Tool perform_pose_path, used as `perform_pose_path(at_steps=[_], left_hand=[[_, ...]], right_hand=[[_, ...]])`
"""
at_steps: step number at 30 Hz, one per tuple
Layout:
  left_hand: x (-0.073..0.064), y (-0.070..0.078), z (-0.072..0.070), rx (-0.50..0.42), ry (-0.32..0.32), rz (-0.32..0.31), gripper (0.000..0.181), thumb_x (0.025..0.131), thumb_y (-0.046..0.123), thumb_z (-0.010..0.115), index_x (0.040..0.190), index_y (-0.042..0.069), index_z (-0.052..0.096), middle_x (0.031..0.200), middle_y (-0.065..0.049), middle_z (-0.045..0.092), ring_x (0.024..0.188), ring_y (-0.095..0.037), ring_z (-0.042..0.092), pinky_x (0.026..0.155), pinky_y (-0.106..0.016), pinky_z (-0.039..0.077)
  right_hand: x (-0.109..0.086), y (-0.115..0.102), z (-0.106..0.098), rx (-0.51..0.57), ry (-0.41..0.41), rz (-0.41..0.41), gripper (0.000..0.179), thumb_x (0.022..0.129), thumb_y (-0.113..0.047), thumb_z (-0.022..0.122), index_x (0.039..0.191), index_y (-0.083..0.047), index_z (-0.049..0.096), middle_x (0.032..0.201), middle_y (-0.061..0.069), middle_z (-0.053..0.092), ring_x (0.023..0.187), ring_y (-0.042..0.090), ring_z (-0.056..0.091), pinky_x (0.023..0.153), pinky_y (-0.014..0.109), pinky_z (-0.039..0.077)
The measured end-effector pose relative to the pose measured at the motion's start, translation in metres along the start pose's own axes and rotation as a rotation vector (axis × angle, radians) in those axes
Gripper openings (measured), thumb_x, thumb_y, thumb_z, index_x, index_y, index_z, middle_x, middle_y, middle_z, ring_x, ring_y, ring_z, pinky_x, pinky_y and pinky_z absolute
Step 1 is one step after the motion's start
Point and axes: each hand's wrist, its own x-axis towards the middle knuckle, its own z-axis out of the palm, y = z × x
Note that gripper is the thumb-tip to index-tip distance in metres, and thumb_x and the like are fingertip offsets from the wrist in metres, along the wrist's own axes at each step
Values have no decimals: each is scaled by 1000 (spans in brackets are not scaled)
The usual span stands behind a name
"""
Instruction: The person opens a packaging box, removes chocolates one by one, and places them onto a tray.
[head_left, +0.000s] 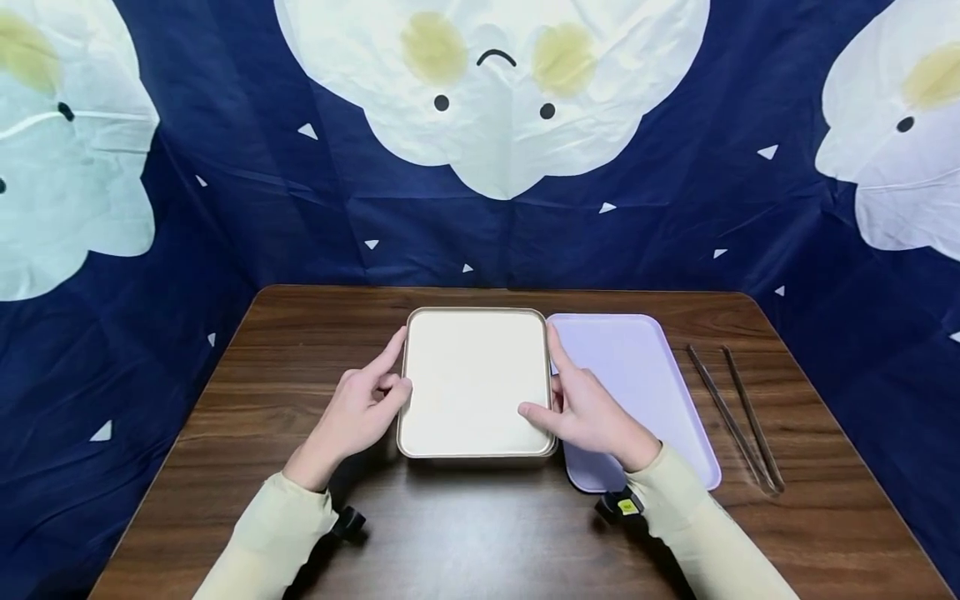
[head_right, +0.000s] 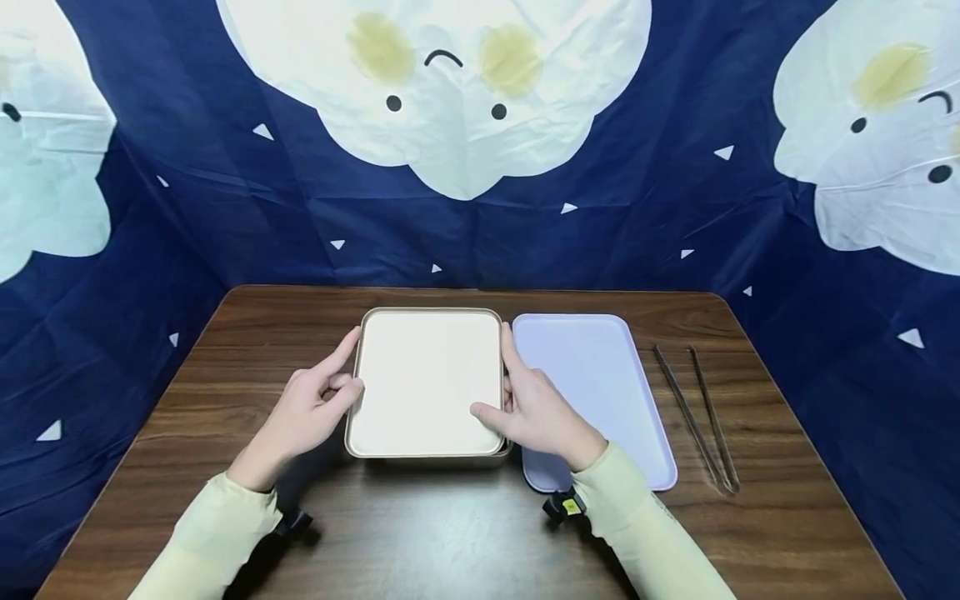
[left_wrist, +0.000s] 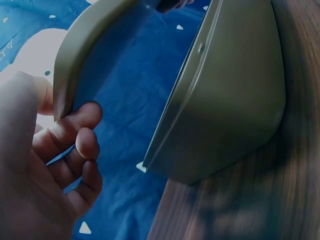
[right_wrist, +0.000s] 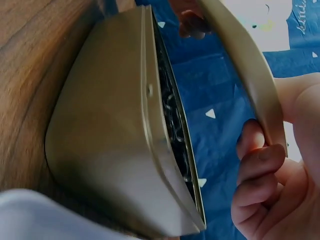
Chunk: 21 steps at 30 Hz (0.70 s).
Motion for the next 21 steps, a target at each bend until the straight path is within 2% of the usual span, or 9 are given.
perform_pose_path(at_steps=[5,9,13,21], left_hand=[[-4,-5,-14,11,-17,-23,74,97,4,62,165,16,37,57,17,41,46,8,24,43,-22,31],[-9,-11,-27,58,-21,-37,73,96,3,62,164,14,39,58,17,40,47,6,25,44,-22,31],[-15,-20,-41,106,-20,-51,73,95,2,64,163,14,41,59,17,42,47,4,28,46,-22,32],[-32,-38,-67,170,-12,-54,67,100,10,69,162,15,44,58,19,41,48,2,30,50,-22,34]], right_hand=[[6,-10,8,9,-14,-14,119,94,-28,79,166,-6,-14,62,-14,60,52,5,56,52,27,51],[13,-20,17,9,-38,-24,120,94,-27,78,165,-5,-16,62,-14,61,51,4,56,52,27,52],[21,-28,29,-36,-59,-32,123,93,-29,78,164,-4,-18,62,-16,60,52,2,56,55,26,52],[36,-44,55,-63,-86,-51,127,91,-35,80,163,-3,-21,61,-17,61,51,1,58,56,24,53]])
